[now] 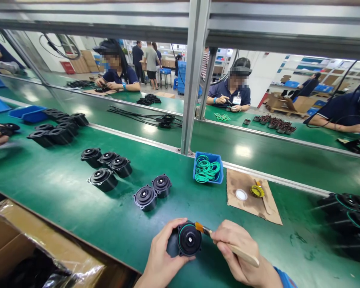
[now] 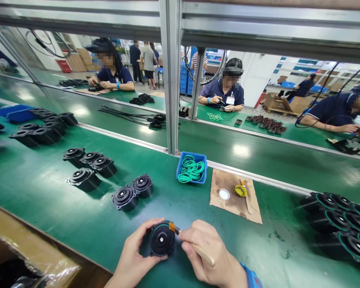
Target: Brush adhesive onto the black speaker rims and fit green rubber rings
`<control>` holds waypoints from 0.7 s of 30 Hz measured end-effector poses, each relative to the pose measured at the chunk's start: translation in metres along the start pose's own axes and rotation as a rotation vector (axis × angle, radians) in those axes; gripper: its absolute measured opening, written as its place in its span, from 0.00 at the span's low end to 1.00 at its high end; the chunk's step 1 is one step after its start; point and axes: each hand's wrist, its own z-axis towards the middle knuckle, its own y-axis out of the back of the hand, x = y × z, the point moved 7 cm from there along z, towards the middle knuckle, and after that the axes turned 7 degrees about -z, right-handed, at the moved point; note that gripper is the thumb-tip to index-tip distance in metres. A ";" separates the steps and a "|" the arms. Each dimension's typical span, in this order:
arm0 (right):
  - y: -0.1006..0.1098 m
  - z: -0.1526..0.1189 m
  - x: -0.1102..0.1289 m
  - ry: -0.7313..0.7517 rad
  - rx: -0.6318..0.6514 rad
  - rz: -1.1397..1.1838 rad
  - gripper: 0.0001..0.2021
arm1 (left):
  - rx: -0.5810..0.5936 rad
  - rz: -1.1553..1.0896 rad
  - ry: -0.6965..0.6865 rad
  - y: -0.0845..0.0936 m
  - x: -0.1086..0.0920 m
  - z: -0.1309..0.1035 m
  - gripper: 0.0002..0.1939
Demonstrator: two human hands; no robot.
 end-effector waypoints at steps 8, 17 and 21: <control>-0.005 -0.008 0.010 0.117 0.074 -0.014 0.11 | -0.012 0.003 -0.036 0.001 -0.004 0.000 0.36; 0.003 0.006 0.007 0.042 0.004 0.020 0.12 | -0.014 -0.009 -0.088 0.000 -0.002 -0.003 0.34; 0.003 0.015 0.005 0.049 -0.002 0.027 0.12 | -0.003 0.006 -0.144 0.001 -0.008 -0.001 0.32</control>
